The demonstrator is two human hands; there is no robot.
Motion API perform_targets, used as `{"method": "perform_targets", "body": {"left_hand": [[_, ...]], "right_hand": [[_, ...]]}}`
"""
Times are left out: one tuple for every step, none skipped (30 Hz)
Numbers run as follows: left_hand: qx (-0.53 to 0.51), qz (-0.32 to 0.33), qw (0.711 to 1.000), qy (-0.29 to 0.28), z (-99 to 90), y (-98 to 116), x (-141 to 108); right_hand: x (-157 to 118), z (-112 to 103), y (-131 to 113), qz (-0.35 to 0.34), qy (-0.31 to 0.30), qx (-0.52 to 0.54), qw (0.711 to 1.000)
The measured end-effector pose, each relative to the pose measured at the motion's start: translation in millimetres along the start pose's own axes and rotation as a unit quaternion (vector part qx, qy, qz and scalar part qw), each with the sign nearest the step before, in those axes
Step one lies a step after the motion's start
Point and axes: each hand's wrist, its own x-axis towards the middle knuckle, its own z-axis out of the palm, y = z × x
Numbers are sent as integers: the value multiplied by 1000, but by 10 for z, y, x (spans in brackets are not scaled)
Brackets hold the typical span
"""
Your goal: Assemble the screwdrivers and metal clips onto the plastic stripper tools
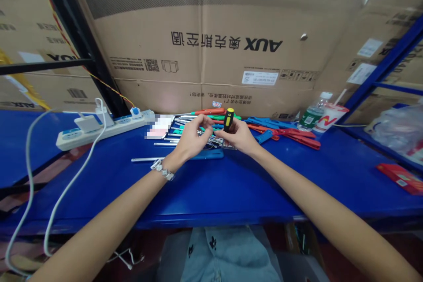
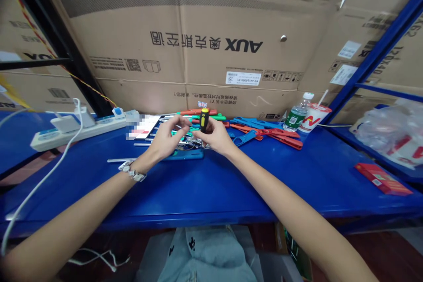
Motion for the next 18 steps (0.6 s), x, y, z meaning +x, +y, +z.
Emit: {"method": "perform_targets", "body": {"left_hand": [[37,12,999,-28,-27,-38,-63],[84,27,994,-68,-41,-71,-122],[133,48,982,-128,-42,-99,-176],[168,61,969,-172,-32,-121,-220],[193,72,957,-204,-14,-138,-254],[209,81,948,-227,7,-150,-277],[216,84,943,-238,29,-160,-293],[217,83,942,-242,48,-166,-302],[216,79,943,-242,62,-170,-307],[213,73,944,-242,71,-172,-311],[210,66,945,-242,77,-171,-315],[206,60,946,-242,79,-169,-321],[203,55,947,-241,79,-165,-327],[200,52,948,-241,78,-161,-333],[197,48,950,-239,77,-156,-340],[196,46,950,-238,76,-152,-344],[195,44,951,-236,76,-149,-348],[193,43,951,-236,76,-147,-348]], "right_hand": [[7,22,15,8,6,6,1000],[8,38,27,18,11,11,1000],[3,47,35,26,16,15,999],[-9,47,39,31,22,16,999],[-25,37,37,33,25,16,999],[-44,17,31,34,18,17,999],[-64,-12,21,33,3,20,999],[-83,-49,10,29,-19,25,999],[-99,-88,-1,26,-43,30,998],[-109,-126,-8,21,-62,33,997],[-113,-158,-11,16,-69,30,997],[-110,-180,-8,10,-64,24,998],[-102,-188,1,5,-50,17,999],[-90,-181,14,2,-32,13,999],[-78,-160,31,-2,-12,13,1000],[-67,-129,48,-3,8,16,1000],[-60,-91,63,-2,26,19,999],[-58,-52,73,1,43,22,999]]}}
